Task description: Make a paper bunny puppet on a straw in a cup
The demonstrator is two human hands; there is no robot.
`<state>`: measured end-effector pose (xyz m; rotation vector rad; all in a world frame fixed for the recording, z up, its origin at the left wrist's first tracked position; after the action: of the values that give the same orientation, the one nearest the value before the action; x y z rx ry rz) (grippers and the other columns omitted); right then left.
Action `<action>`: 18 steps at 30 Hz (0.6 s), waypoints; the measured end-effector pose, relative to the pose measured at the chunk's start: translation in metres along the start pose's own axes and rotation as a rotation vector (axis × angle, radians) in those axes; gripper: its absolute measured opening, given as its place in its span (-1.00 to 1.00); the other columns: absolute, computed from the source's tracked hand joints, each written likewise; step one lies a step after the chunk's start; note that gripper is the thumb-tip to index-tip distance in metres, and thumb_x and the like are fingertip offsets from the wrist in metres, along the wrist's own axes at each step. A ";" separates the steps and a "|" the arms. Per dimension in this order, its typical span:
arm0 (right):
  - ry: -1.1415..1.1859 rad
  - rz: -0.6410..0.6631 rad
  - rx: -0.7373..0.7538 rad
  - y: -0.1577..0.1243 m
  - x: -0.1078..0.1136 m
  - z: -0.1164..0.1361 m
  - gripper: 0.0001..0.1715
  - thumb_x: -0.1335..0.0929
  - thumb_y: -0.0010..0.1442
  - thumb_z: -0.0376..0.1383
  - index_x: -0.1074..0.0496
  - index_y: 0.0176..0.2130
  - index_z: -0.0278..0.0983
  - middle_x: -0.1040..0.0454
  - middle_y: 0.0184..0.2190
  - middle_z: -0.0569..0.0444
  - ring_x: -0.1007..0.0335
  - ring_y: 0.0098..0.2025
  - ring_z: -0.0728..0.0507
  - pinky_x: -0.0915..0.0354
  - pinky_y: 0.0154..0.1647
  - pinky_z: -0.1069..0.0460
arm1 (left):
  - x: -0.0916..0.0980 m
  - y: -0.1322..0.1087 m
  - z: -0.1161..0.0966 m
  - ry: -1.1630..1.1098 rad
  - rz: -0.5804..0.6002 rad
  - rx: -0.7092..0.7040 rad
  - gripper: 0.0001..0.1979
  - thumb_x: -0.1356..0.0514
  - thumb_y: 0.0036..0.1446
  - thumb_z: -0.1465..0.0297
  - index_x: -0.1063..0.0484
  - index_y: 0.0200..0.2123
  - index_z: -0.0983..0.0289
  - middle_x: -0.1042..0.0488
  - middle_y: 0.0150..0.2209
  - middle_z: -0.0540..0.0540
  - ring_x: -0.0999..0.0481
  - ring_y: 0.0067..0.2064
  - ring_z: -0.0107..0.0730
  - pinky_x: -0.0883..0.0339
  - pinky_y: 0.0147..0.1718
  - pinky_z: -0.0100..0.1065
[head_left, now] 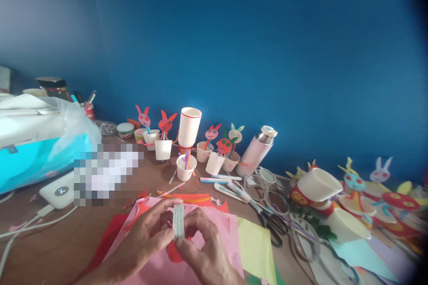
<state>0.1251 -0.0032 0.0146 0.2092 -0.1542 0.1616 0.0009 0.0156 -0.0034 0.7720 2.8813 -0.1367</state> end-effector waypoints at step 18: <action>-0.078 -0.029 -0.067 -0.004 0.004 -0.004 -0.68 -0.28 0.15 -0.11 -0.28 -0.51 -0.27 -0.35 -0.50 0.07 -0.27 -0.42 -0.09 -0.20 -0.37 0.04 | -0.007 -0.001 0.011 0.121 -0.034 -0.031 -0.55 -0.25 0.09 0.21 -0.26 0.04 0.06 -0.42 -0.33 -0.01 -0.40 -0.29 -0.33 -0.36 -0.22 -0.33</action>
<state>0.1298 -0.0053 0.0110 0.1506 -0.2337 0.1192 0.0080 0.0098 -0.0129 0.7503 3.0038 -0.0507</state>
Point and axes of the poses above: each hand's wrist, its own y-axis towards the middle knuckle, its own x-axis out of the back of the hand, z = x × y, the point moved 7 cm from there along y, towards the middle knuckle
